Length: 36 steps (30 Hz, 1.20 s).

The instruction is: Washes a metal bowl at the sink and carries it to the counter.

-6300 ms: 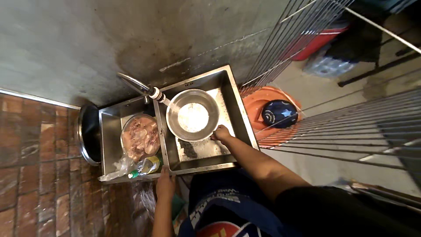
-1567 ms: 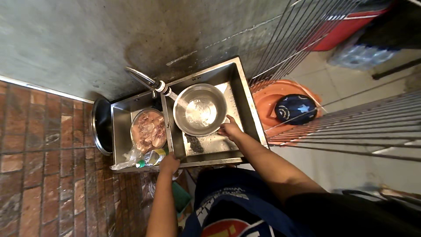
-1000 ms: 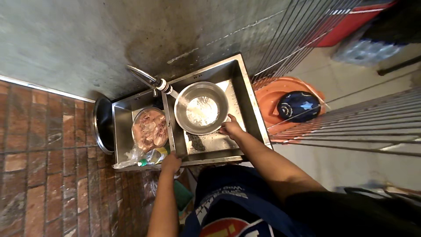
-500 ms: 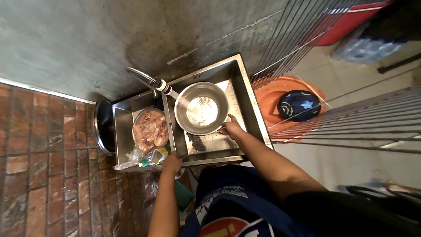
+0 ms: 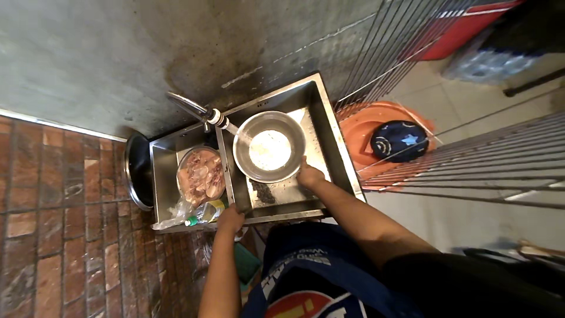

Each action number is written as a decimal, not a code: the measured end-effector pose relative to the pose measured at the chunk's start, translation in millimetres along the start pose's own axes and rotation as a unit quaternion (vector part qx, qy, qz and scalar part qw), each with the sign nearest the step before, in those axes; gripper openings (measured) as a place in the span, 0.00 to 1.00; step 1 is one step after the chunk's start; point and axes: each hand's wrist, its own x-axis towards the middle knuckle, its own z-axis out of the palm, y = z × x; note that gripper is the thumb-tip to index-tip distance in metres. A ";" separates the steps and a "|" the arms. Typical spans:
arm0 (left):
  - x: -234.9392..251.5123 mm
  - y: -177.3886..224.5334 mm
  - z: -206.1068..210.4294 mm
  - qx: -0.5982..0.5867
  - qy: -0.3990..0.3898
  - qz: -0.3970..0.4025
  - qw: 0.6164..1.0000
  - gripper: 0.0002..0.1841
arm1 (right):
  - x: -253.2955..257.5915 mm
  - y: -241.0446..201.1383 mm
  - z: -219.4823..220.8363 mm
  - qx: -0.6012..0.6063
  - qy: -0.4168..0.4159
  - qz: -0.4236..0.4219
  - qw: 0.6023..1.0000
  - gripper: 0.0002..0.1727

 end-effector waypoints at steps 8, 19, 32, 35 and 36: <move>-0.2 0.7 -1.3 0.006 -0.001 -0.002 1.000 0.25 | 0.1 5.5 -2.6 -0.039 -0.011 -0.022 0.999 0.51; 0.6 0.5 -1.8 -0.004 0.000 -0.001 1.000 0.24 | 2.2 6.9 -1.5 -0.044 -0.012 -0.023 0.999 0.54; 1.3 0.2 -1.9 -0.001 -0.001 0.000 1.000 0.23 | -0.3 5.4 -3.3 -0.040 -0.019 -0.018 0.999 0.53; 0.2 0.1 -1.9 -0.001 -0.002 0.000 1.000 0.23 | -0.7 5.9 -3.4 -0.038 -0.018 -0.019 0.999 0.54; -0.3 0.4 -2.0 0.000 -0.002 -0.002 1.000 0.23 | -0.9 5.6 -3.6 -0.039 -0.019 -0.019 0.999 0.54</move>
